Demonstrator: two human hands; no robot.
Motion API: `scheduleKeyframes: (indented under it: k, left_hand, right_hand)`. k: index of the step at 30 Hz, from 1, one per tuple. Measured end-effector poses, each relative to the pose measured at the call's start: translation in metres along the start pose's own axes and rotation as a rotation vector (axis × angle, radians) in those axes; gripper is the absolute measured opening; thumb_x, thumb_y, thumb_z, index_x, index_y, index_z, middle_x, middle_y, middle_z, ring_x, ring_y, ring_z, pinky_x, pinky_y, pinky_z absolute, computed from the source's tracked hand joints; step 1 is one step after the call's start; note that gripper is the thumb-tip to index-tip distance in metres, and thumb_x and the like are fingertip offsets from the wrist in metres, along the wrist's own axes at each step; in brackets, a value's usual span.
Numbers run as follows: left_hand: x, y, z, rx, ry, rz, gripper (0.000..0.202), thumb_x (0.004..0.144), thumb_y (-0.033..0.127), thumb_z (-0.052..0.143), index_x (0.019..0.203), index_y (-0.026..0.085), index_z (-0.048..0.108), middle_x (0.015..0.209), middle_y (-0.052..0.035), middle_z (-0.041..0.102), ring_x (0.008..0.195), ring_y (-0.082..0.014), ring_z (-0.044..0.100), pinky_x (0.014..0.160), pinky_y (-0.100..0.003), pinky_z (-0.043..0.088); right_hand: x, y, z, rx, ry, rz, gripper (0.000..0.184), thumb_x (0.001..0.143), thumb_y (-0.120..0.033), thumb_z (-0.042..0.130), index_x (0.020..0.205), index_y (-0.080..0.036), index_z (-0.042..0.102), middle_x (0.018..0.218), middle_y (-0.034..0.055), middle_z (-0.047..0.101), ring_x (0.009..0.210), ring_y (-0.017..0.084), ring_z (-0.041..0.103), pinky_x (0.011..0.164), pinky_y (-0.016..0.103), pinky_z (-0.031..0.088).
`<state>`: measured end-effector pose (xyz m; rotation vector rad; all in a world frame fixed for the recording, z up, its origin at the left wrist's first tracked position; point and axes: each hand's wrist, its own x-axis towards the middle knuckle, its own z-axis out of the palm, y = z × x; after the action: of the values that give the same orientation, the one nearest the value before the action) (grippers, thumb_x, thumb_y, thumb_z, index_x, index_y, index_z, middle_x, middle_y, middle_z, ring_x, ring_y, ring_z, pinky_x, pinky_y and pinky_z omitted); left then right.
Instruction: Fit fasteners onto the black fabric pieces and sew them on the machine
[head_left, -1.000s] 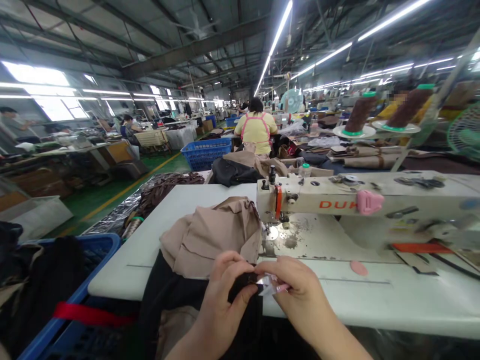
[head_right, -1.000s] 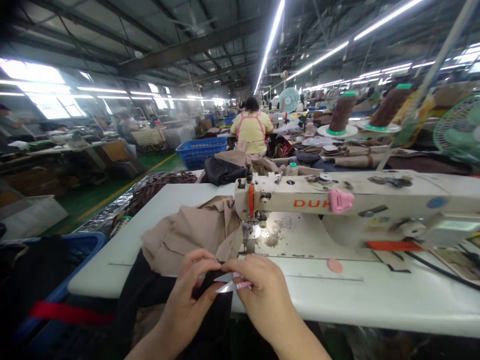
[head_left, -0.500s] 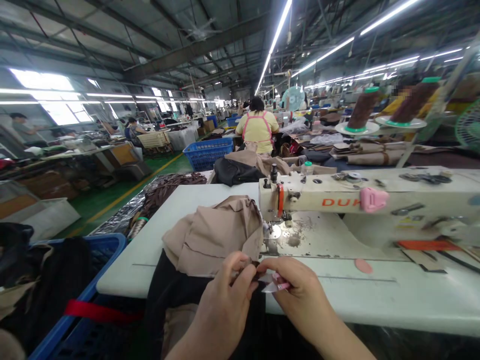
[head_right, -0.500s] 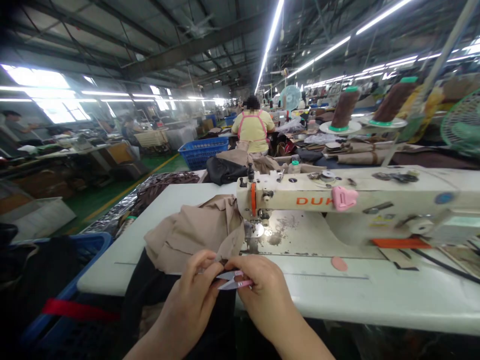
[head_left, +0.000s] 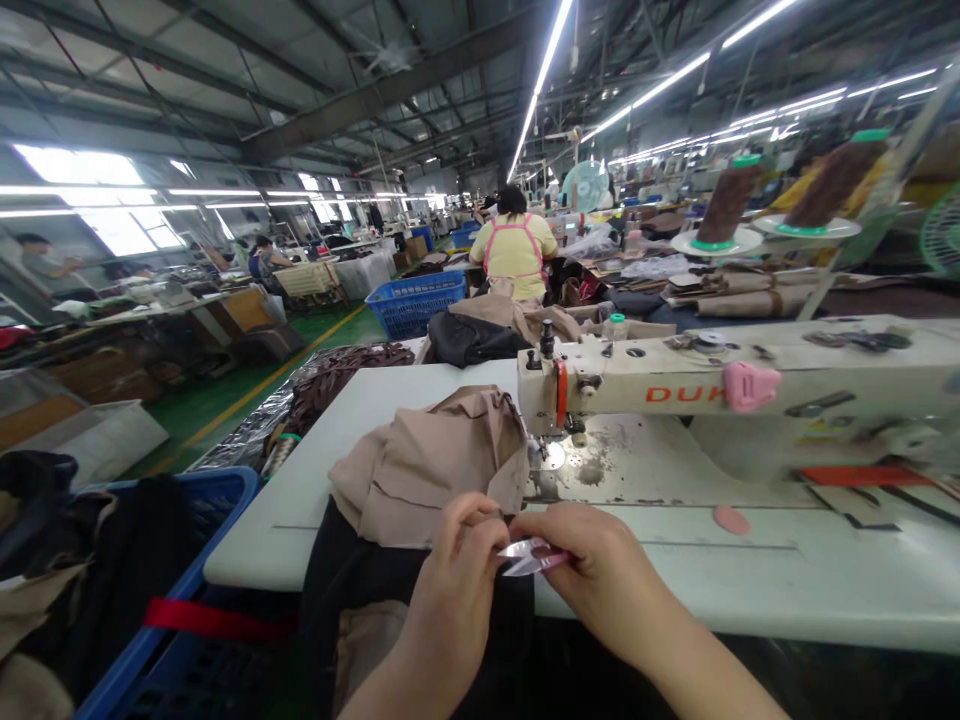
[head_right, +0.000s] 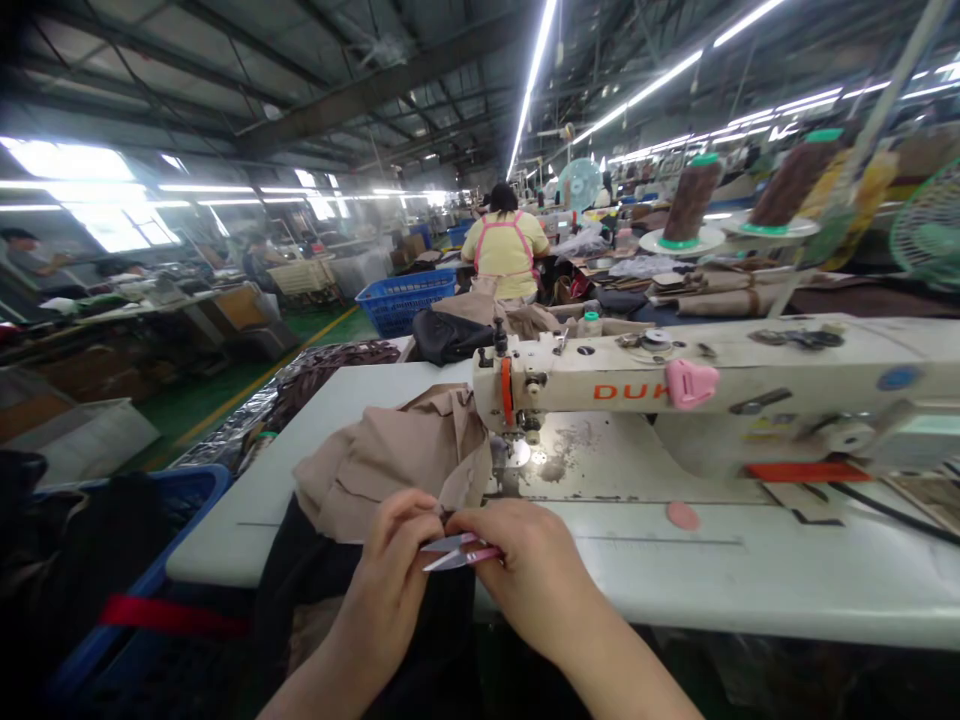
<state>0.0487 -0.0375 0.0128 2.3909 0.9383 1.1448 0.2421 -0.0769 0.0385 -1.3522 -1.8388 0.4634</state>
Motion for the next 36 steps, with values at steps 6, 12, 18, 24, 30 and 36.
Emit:
scheduleKeyframes:
  k: [6,12,18,24,30,36]
  left_hand:
    - [0.004,0.006,-0.01,0.049,-0.113,-0.018,0.025,0.098,0.019,0.054,0.122,0.023,0.06,0.136,-0.0151,0.051,0.111,-0.024,0.065,0.099,-0.038,0.055]
    - [0.011,0.003,-0.011,0.044,-0.068,-0.022,0.026,0.098,0.01,0.048,0.112,0.022,0.067,0.131,-0.012,0.054,0.104,-0.0197,0.066,0.094,-0.032,0.055]
    - [0.015,-0.001,-0.008,-0.039,-0.052,-0.058,0.023,0.1,0.01,0.046,0.101,0.021,0.067,0.12,-0.0107,0.056,0.106,-0.0199,0.066,0.09,-0.03,0.057]
    - [0.014,0.004,-0.008,0.227,-0.091,0.035,0.025,0.098,0.014,0.052,0.121,0.021,0.059,0.14,-0.0151,0.052,0.115,-0.0267,0.064,0.095,-0.041,0.057]
    - [0.019,-0.001,-0.008,0.07,-0.124,-0.047,0.019,0.098,0.009,0.046,0.102,0.021,0.061,0.13,-0.0112,0.057,0.115,-0.022,0.063,0.099,-0.036,0.054]
    - [0.023,-0.007,-0.011,-0.137,-0.109,-0.165,0.016,0.095,0.011,0.052,0.091,0.021,0.064,0.114,-0.009,0.062,0.108,-0.0216,0.064,0.088,-0.031,0.057]
  right_hand:
    - [0.003,0.004,0.007,0.092,0.107,0.037,0.025,0.08,-0.008,0.055,0.084,-0.023,0.075,0.077,0.0008,0.073,0.075,0.016,0.066,0.069,0.025,0.045]
    - [0.003,0.009,0.018,0.144,0.173,0.074,0.024,0.083,-0.01,0.055,0.087,-0.023,0.075,0.076,-0.0001,0.072,0.073,0.015,0.066,0.069,0.024,0.045]
    - [0.005,0.013,0.018,0.18,0.104,0.071,0.024,0.085,-0.01,0.056,0.089,-0.024,0.075,0.08,-0.0004,0.073,0.074,0.015,0.066,0.068,0.023,0.045]
    - [0.006,0.013,0.024,0.185,0.214,0.098,0.023,0.084,-0.009,0.058,0.088,-0.024,0.075,0.079,-0.0003,0.073,0.075,0.016,0.065,0.069,0.024,0.045]
    - [0.008,0.012,0.028,0.275,0.176,0.144,0.017,0.086,-0.017,0.059,0.081,-0.022,0.074,0.074,-0.0004,0.071,0.07,0.015,0.064,0.065,0.024,0.045]
    - [0.005,0.025,0.018,0.372,0.199,0.351,0.019,0.085,-0.035,0.06,0.087,-0.021,0.073,0.083,0.0015,0.075,0.078,0.02,0.068,0.07,0.027,0.051]
